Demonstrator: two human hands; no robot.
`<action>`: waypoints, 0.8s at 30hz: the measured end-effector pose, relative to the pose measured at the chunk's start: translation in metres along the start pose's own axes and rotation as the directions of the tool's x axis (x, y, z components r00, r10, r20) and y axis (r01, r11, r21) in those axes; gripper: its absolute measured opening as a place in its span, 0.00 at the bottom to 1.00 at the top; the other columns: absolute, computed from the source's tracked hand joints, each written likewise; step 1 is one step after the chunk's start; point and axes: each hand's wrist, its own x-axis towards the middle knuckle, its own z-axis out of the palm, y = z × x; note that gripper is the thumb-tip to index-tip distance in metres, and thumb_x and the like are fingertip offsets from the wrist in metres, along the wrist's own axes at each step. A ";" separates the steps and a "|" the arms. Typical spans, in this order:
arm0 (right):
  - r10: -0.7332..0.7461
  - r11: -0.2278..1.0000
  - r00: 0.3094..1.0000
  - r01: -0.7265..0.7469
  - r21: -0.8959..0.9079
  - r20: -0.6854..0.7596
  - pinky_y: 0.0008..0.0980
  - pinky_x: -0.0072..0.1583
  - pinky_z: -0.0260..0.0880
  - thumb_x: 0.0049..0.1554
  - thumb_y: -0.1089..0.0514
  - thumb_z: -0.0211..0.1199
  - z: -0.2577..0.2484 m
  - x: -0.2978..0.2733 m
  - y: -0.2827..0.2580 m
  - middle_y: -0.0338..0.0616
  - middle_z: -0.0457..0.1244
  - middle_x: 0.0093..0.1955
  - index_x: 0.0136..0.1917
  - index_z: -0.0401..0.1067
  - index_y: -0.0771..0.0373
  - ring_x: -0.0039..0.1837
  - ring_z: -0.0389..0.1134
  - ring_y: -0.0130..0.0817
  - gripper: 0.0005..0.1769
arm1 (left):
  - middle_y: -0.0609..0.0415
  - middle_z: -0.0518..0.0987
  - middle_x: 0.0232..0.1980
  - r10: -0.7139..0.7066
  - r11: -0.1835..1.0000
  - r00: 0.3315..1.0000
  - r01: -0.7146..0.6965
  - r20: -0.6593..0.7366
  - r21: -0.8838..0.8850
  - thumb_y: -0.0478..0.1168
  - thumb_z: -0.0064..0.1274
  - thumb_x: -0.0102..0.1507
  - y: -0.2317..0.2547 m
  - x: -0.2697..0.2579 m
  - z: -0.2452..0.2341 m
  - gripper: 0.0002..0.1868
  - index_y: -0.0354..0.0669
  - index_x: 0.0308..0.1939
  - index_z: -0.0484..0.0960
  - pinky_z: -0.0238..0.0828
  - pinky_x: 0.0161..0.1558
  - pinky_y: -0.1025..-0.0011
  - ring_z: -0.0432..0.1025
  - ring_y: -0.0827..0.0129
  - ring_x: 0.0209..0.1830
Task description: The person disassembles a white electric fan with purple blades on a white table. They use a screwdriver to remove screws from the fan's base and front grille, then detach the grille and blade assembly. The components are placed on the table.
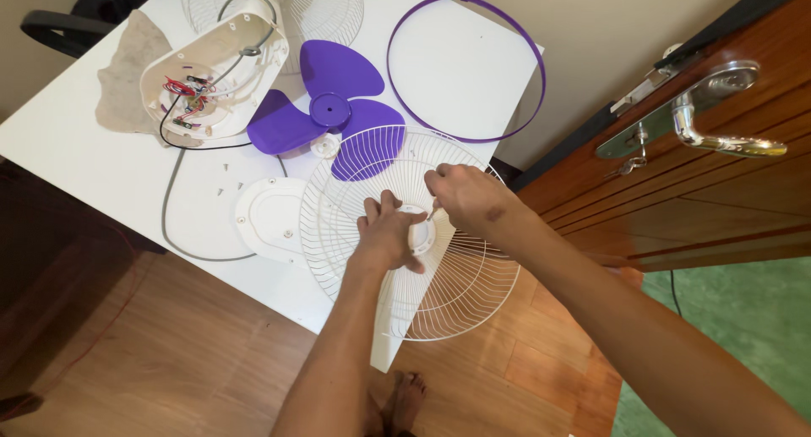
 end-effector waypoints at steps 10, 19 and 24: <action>-0.124 0.990 0.992 0.125 0.063 -0.016 0.49 0.47 0.73 0.49 0.64 0.58 0.003 0.009 -0.003 0.59 0.66 0.48 0.45 0.73 0.70 0.48 0.71 0.57 0.11 | 0.55 0.66 0.62 0.045 0.999 0.972 -0.042 -0.232 0.017 0.46 0.81 0.33 -0.004 -0.012 0.013 0.52 0.70 0.63 0.80 0.61 0.64 0.58 0.58 0.56 0.64; 0.257 0.965 0.951 -0.263 0.011 0.170 0.51 0.52 0.72 0.68 0.50 0.57 0.001 0.007 -0.002 0.62 0.67 0.48 0.57 0.69 0.66 0.52 0.71 0.58 0.15 | 0.53 0.67 0.60 0.025 0.999 0.953 -0.009 -0.302 0.052 0.47 0.81 0.31 0.005 -0.017 0.019 0.53 0.61 0.62 0.81 0.59 0.62 0.57 0.60 0.56 0.62; 0.040 0.999 0.990 -0.041 0.010 0.132 0.50 0.48 0.74 0.54 0.63 0.61 0.005 0.010 0.007 0.62 0.68 0.47 0.49 0.73 0.68 0.50 0.72 0.58 0.09 | 0.53 0.69 0.63 0.069 0.998 0.927 -0.061 -0.369 0.033 0.48 0.80 0.30 0.000 -0.017 0.022 0.51 0.58 0.60 0.83 0.58 0.62 0.57 0.61 0.56 0.62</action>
